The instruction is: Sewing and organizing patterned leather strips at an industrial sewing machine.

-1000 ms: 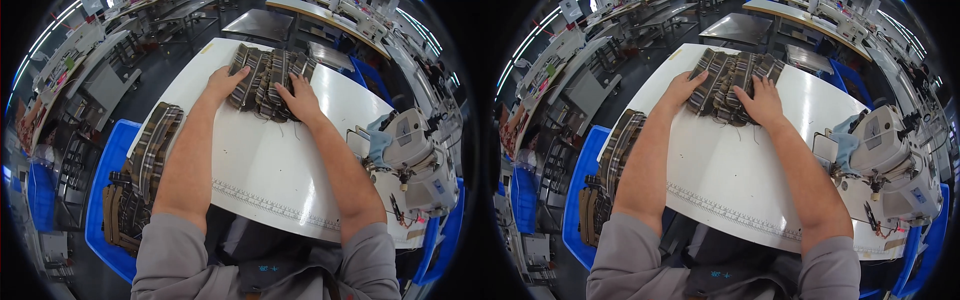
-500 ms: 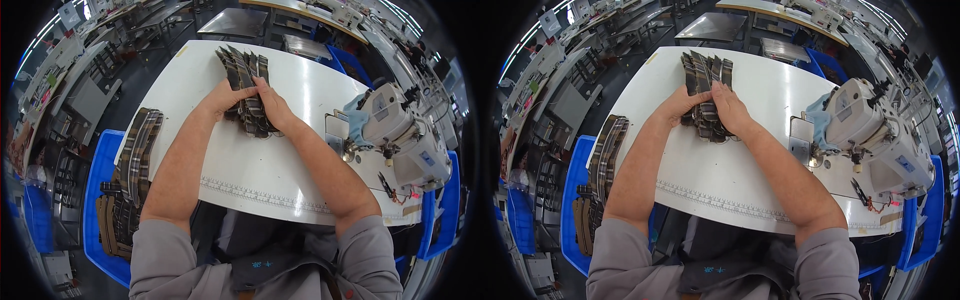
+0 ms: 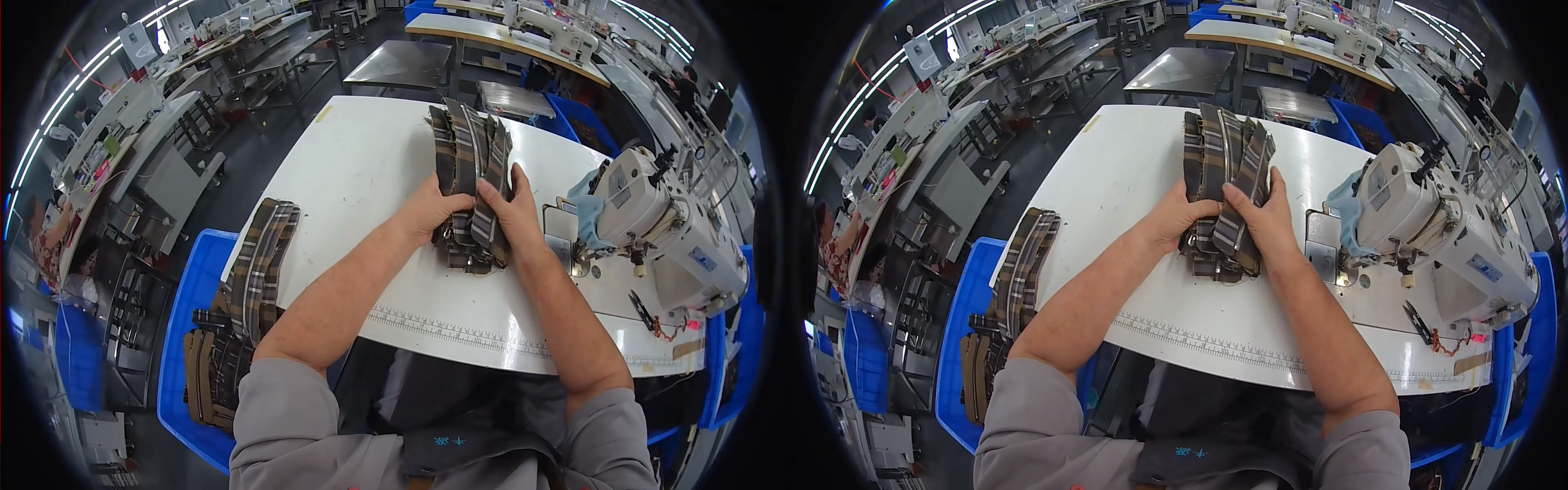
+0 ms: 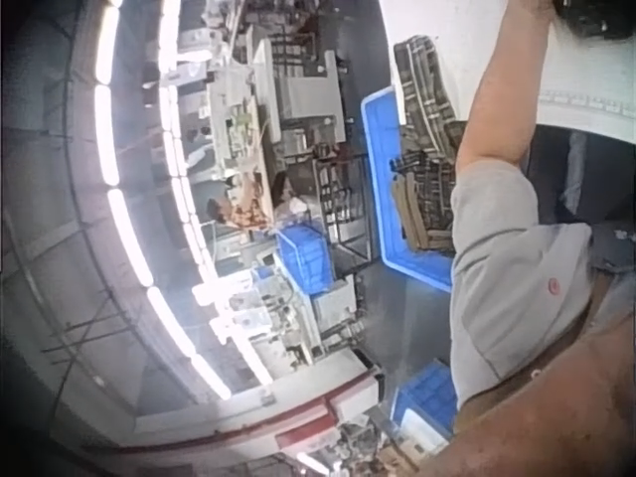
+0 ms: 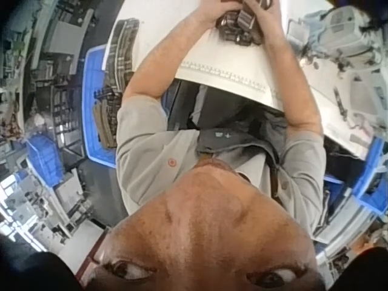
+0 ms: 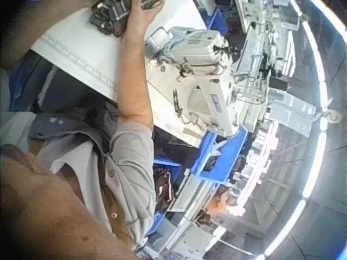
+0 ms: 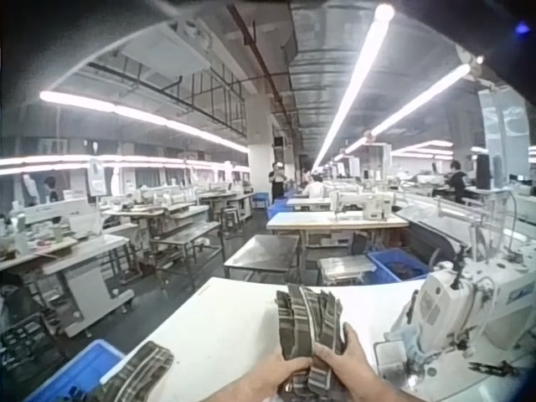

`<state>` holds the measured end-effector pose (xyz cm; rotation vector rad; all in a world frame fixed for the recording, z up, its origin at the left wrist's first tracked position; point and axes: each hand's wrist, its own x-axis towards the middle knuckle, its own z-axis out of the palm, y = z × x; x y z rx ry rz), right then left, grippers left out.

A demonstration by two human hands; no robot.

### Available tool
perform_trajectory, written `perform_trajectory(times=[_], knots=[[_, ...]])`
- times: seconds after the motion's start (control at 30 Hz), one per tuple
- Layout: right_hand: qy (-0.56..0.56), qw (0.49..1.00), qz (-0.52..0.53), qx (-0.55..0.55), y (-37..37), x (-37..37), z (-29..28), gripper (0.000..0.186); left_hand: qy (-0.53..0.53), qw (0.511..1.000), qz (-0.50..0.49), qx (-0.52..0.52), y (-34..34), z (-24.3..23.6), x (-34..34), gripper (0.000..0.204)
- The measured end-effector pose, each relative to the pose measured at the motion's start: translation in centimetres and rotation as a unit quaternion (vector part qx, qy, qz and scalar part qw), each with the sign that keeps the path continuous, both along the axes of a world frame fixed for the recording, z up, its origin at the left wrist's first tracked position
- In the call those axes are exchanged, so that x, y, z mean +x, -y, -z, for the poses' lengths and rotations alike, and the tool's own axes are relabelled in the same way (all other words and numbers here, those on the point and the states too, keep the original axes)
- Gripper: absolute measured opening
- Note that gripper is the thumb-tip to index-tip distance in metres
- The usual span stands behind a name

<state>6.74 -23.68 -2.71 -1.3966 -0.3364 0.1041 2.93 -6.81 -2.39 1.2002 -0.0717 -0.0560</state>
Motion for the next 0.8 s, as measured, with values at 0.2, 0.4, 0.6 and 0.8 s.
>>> perform_trajectory(times=[0.2, 0.4, 0.6, 0.8], knots=[[-0.261, 0.921, -0.185, 0.225, 1.9, 0.7, -1.0, 0.05, -0.025, 0.999, 0.038, -0.018, 1.0, -0.5, -0.7, 0.059], [-0.184, 0.977, -0.021, 0.108, 1.3, 1.5, 0.0, 0.061, -0.05, 0.999, -0.013, -0.008, 1.2, -0.6, -0.4, 0.057], [-0.074, 0.996, -0.035, 0.043, 1.5, 0.6, -1.0, 0.058, -0.089, 0.995, -0.006, -0.048, 1.3, -0.9, -0.7, 0.063], [0.076, 0.994, -0.016, -0.07, 1.6, 1.7, 0.7, 0.065, 0.026, 0.997, 0.031, 0.061, 1.2, -0.3, -0.4, 0.074]])
